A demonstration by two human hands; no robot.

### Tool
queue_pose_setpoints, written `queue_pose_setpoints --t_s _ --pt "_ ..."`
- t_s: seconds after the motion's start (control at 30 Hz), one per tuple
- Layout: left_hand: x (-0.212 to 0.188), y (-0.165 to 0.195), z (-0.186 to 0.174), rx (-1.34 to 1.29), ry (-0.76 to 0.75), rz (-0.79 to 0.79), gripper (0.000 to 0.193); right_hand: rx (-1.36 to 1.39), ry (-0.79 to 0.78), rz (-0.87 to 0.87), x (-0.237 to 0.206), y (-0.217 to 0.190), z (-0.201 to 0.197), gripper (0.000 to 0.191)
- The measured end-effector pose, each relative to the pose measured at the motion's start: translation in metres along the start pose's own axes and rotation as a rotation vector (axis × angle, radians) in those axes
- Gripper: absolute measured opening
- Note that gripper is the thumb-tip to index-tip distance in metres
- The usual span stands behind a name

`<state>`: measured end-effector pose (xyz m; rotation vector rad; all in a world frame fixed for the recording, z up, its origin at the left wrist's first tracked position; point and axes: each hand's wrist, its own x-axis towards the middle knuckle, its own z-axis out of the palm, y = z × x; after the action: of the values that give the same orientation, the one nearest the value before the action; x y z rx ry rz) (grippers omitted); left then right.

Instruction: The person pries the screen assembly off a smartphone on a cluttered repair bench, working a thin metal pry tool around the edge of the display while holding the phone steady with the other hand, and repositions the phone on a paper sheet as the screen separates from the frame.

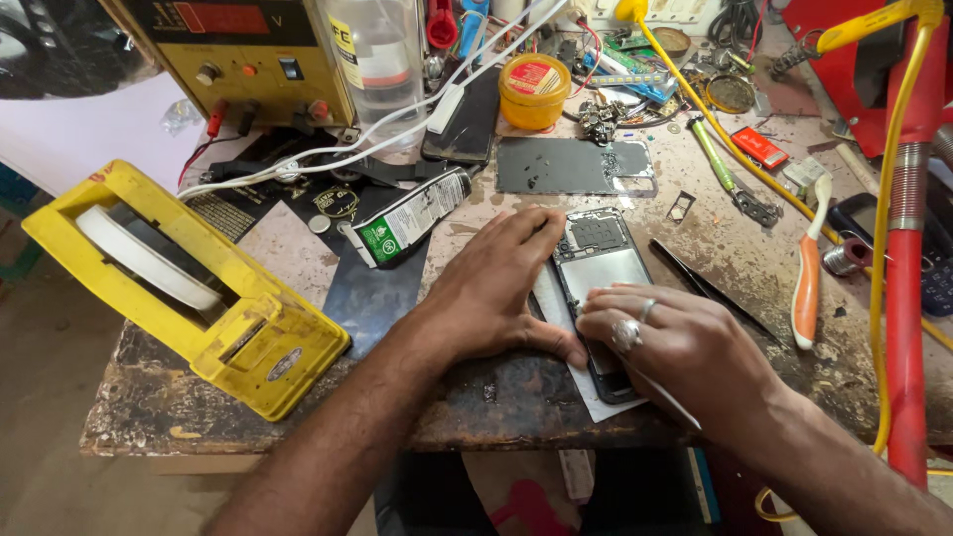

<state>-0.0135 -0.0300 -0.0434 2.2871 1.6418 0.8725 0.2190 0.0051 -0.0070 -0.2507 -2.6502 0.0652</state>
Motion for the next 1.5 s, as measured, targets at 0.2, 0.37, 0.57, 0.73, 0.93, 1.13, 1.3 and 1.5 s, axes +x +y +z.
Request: queue_pose_setpoints --t_s 0.2,0.37,0.57,0.73,0.93,1.13,1.3,1.5 --pt "-0.001 -0.001 0.001 0.001 0.012 0.013 0.138 -0.011 0.012 -0.01 0.003 0.0 0.001 0.029" --pt "-0.001 0.0 0.001 0.009 0.026 0.022 0.134 0.029 0.017 -0.008 0.006 -0.005 -0.002 0.03" --pt "-0.001 0.0 0.0 -0.007 0.028 0.035 0.132 0.034 0.027 0.003 0.006 0.001 0.002 0.031" --pt "-0.001 0.001 -0.002 0.001 0.029 0.007 0.131 0.028 0.032 -0.015 0.005 0.004 0.004 0.031" --pt "-0.001 0.003 -0.001 -0.021 0.006 -0.014 0.135 0.04 0.014 0.008 0.01 0.004 0.0 0.035" --pt "0.001 -0.002 0.002 -0.013 0.002 -0.011 0.136 0.1 -0.046 0.047 0.008 0.008 0.002 0.032" --pt "0.001 -0.003 0.003 -0.009 0.032 0.006 0.136 -0.005 0.038 -0.024 0.005 0.01 0.005 0.025" --pt "0.002 -0.001 -0.001 -0.037 0.006 0.006 0.135 0.062 0.002 -0.017 0.012 0.013 0.002 0.032"
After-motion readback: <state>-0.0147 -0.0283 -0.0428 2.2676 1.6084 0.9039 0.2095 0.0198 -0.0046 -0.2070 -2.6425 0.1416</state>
